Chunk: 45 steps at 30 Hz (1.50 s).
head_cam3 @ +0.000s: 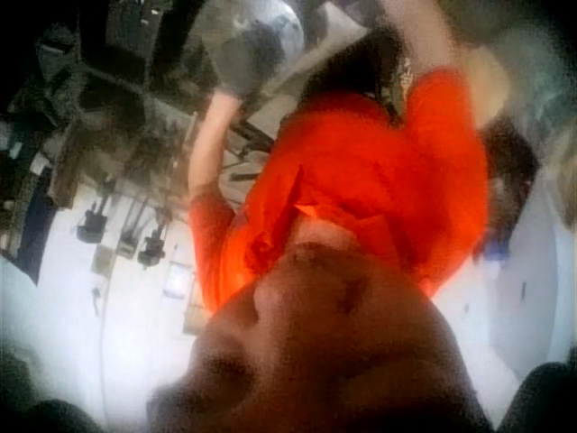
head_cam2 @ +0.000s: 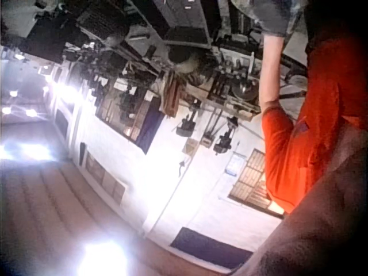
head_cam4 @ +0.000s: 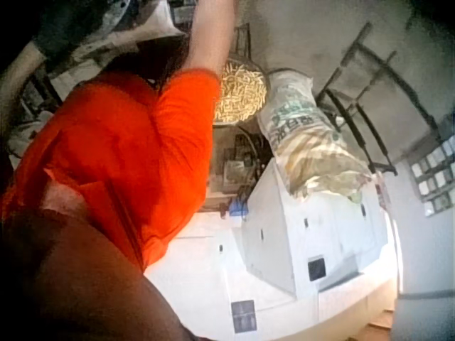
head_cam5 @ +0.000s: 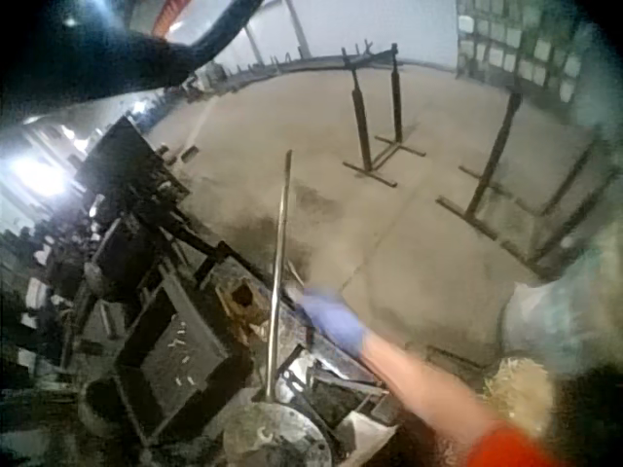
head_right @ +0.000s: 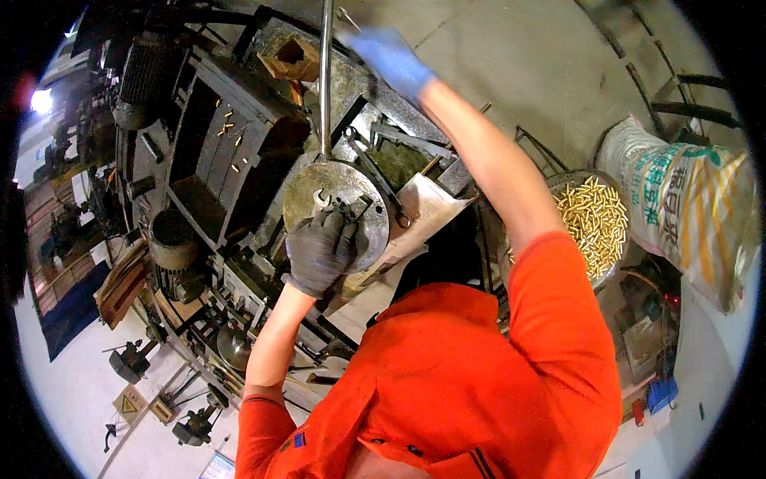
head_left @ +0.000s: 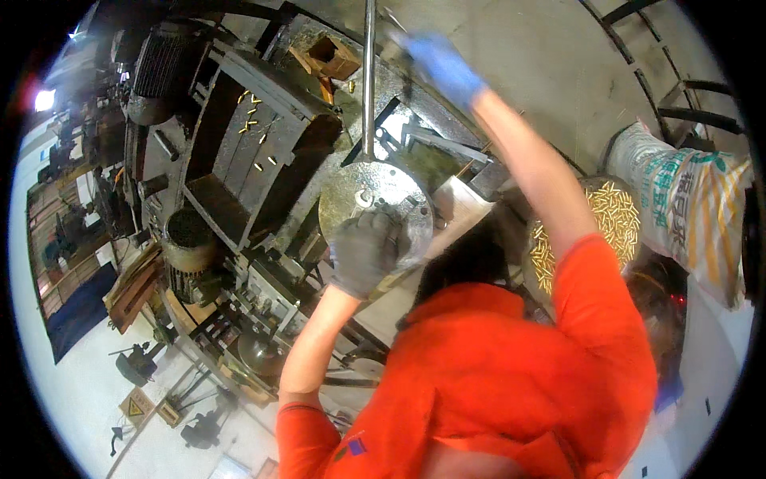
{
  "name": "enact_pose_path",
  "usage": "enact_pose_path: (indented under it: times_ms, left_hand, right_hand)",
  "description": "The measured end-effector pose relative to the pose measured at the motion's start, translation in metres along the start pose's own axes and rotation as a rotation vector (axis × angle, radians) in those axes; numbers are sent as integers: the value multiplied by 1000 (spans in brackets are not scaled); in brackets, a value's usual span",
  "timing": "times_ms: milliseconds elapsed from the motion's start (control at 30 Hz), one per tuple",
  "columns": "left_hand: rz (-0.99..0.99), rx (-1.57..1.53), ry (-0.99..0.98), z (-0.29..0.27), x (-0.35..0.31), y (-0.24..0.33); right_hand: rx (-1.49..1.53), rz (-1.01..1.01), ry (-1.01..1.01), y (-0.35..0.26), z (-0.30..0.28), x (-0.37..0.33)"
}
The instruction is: The person operates a machine in a workshop, using a long metal rod to manipulate a rotating circular component. They then retrieve a wrench from a nearby table and use it to tighten a bolt on the machine's rotating part. The person continues to adjust the machine using the wrench and the metal rod.
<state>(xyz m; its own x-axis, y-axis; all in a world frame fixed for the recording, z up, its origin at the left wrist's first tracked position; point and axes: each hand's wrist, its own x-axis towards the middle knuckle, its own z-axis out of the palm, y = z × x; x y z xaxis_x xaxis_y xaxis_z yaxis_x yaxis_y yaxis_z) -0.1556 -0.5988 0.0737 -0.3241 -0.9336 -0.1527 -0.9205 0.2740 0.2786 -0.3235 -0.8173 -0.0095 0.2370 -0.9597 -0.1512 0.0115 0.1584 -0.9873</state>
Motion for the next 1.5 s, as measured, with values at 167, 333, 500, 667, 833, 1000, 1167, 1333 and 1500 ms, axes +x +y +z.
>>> enact_pose_path:
  times_ms: [167,333,500,667,833,1000,1167,1333,1500]
  left_hand:
    - [44,-45,2,-9,6,4]
    - [32,34,9,4,-3,-5]
    - [47,82,16,-12,5,15]
    - [-26,28,59,-4,-1,12]
    - [-113,29,-1,-6,7,15]
    - [-87,-34,69,0,7,14]
    - [-76,-57,98,2,6,14]
    - [-146,-106,60,4,3,10]
    - [-171,-65,26,4,3,12]
  right_hand:
    - [865,673,-79,74,4,-169]
    - [819,468,-387,96,25,-183]
    - [1356,663,-345,98,31,-184]
    - [1361,737,-216,92,37,-191]
    - [1313,717,-193,95,37,-191]
    - [1308,727,-140,70,36,-191]
    - [1256,747,-179,93,34,-191]
    - [1297,646,-358,67,23,-187]
    - [1368,610,-381,98,31,-186]
